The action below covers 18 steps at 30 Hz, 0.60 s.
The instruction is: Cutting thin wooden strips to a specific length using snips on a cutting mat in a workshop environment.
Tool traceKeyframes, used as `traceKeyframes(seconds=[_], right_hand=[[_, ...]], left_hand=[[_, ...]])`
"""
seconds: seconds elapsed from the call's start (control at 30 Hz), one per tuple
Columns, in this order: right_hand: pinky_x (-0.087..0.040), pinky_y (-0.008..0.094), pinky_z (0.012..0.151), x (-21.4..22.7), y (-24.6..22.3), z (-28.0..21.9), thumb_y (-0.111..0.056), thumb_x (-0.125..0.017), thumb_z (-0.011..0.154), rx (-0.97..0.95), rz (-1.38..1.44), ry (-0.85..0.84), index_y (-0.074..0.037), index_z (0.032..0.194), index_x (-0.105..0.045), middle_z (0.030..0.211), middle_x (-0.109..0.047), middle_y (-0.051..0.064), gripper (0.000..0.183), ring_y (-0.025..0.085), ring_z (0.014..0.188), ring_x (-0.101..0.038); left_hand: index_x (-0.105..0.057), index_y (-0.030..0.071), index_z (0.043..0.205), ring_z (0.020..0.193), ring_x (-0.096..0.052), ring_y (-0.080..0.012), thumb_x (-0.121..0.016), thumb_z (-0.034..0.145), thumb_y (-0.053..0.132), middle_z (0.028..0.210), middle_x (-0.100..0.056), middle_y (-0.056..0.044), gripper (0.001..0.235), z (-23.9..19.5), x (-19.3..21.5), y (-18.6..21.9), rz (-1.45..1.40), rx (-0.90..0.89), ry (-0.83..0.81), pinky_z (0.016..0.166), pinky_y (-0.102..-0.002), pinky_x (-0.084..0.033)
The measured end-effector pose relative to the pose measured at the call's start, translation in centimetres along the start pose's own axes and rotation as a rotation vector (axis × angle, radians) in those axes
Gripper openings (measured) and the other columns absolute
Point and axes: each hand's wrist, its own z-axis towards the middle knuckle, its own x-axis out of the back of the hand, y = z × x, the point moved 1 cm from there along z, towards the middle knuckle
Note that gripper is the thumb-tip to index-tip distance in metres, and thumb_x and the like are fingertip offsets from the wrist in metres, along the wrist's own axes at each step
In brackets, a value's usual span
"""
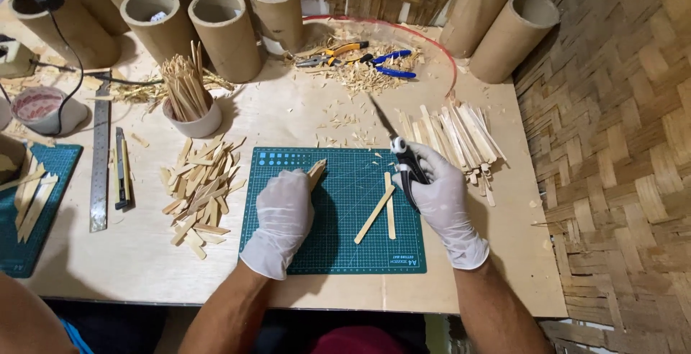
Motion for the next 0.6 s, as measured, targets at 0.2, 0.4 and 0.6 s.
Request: traceKeyframes(seconds=[0.2, 0.4, 0.6], right_hand=[[-0.057, 0.025, 0.085, 0.2, 1.6, 0.3, -0.005, -0.088, 0.074, 0.015, 0.064, 0.013, -0.012, 0.129, -0.068, 0.092, -0.076, 0.010, 0.059, 0.011, 0.087, -0.069], [-0.059, 0.027, 0.088, -0.1, -1.0, -1.2, -0.001, -0.087, 0.072, 0.006, 0.106, 0.008, -0.013, 0.133, -0.067, 0.100, -0.078, 0.014, 0.065, 0.016, 0.092, -0.073], [-0.060, 0.028, 0.090, -1.4, 0.9, -1.1, -0.002, -0.090, 0.070, 0.002, 0.173, -0.038, -0.014, 0.130, -0.069, 0.103, -0.078, 0.013, 0.065, 0.018, 0.096, -0.075]], left_hand=[[-0.065, 0.012, 0.085, 0.072, -0.070, -0.0256, -0.072, 0.087, 0.024, 0.074, -0.062, -0.002, 0.014, -1.1, -0.5, 0.9, 0.161, -0.043, 0.215, 0.058, -0.038, -0.059], [-0.058, 0.016, 0.090, 0.074, -0.069, -0.0233, -0.065, 0.092, 0.020, 0.076, -0.061, -0.001, 0.009, -1.6, -0.5, 1.5, 0.155, -0.079, 0.260, 0.061, -0.037, -0.058], [-0.053, -0.001, 0.116, 0.091, -0.076, -0.0414, -0.051, 0.099, 0.002, 0.107, -0.071, -0.032, 0.018, -0.9, 9.2, 1.9, -0.996, 0.100, -0.118, 0.080, -0.054, -0.060]])
